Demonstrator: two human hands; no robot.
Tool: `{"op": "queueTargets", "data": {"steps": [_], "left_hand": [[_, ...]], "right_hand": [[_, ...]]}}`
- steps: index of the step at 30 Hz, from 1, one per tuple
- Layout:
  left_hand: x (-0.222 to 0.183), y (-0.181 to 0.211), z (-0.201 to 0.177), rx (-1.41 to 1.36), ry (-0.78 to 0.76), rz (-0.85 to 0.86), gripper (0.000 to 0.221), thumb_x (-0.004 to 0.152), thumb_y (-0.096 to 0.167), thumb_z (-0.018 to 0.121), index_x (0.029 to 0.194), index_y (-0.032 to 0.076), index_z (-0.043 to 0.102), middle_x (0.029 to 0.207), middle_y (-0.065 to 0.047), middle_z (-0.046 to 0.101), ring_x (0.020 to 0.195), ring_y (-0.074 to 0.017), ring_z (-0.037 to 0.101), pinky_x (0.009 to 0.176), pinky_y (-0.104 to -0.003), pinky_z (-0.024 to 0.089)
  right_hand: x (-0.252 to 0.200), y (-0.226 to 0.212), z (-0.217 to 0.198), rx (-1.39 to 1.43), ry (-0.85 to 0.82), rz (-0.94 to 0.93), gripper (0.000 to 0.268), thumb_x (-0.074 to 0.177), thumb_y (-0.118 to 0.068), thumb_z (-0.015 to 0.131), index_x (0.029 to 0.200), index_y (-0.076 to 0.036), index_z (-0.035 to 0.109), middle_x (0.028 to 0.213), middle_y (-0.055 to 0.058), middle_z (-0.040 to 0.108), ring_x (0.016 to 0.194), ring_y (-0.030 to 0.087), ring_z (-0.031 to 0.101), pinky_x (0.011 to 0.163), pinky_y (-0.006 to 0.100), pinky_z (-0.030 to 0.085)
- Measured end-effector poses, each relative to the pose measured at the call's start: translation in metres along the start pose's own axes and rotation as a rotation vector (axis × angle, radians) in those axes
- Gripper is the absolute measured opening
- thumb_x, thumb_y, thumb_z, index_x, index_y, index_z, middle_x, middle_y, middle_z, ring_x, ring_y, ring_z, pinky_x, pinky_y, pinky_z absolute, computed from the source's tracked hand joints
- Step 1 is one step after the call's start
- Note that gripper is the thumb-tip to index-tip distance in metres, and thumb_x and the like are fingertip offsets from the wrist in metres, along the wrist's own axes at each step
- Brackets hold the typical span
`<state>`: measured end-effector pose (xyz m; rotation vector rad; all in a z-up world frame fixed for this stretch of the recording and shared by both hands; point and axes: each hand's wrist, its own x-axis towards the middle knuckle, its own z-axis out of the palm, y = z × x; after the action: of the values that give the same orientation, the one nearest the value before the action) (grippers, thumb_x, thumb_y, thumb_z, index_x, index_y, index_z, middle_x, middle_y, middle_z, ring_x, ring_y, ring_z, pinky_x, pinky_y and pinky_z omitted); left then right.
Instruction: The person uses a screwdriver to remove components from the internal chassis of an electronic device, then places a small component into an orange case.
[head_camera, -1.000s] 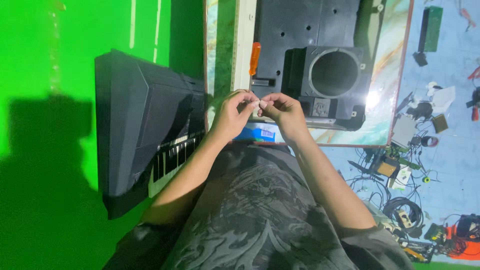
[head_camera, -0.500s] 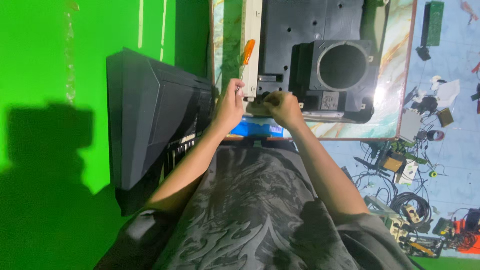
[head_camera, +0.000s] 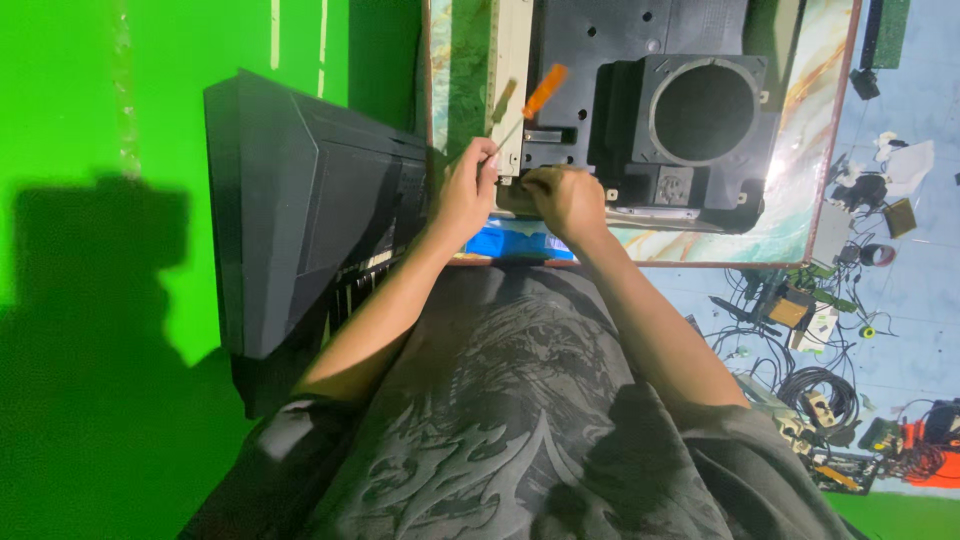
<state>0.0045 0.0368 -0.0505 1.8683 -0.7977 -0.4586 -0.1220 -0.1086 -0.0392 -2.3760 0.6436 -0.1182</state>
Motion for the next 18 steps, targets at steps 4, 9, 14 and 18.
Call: {"op": "queueTargets", "data": {"steps": [4, 9, 14, 18], "left_hand": [[0.002, -0.003, 0.002, 0.001, -0.033, -0.015, 0.009, 0.106, 0.012, 0.054, 0.112, 0.005, 0.055, 0.091, -0.019, 0.066, 0.086, -0.0421, 0.066, 0.074, -0.046, 0.05], [0.009, -0.006, 0.002, -0.008, -0.024, 0.045, 0.009, 0.107, 0.012, 0.052, 0.113, 0.006, 0.055, 0.093, -0.018, 0.067, 0.088, -0.0409, 0.067, 0.074, -0.045, 0.05], [0.007, -0.002, 0.0, -0.025, -0.056, -0.027, 0.009, 0.107, 0.013, 0.052, 0.112, 0.006, 0.055, 0.09, -0.018, 0.066, 0.083, -0.039, 0.068, 0.072, -0.045, 0.05], [0.007, -0.006, 0.0, -0.003, -0.036, 0.019, 0.009, 0.107, 0.014, 0.053, 0.112, 0.007, 0.055, 0.092, -0.018, 0.067, 0.085, -0.0395, 0.067, 0.072, -0.045, 0.05]], "right_hand": [[0.0, 0.006, 0.005, -0.1, 0.035, -0.157, 0.02, 0.087, -0.02, 0.067, 0.101, -0.017, 0.081, 0.095, 0.011, 0.077, 0.08, 0.034, 0.073, 0.071, 0.045, 0.056], [-0.001, 0.005, 0.006, -0.158, -0.084, -0.082, 0.021, 0.093, -0.021, 0.065, 0.106, -0.018, 0.081, 0.093, 0.014, 0.075, 0.078, 0.035, 0.072, 0.071, 0.046, 0.056], [-0.002, 0.004, 0.008, -0.073, 0.004, -0.132, 0.02, 0.088, -0.012, 0.065, 0.102, -0.015, 0.079, 0.095, 0.014, 0.076, 0.08, 0.036, 0.071, 0.071, 0.046, 0.056], [-0.002, 0.008, 0.015, -0.05, -0.005, -0.12, 0.011, 0.092, -0.012, 0.067, 0.099, -0.009, 0.074, 0.094, 0.017, 0.074, 0.083, 0.038, 0.071, 0.073, 0.048, 0.056]]}}
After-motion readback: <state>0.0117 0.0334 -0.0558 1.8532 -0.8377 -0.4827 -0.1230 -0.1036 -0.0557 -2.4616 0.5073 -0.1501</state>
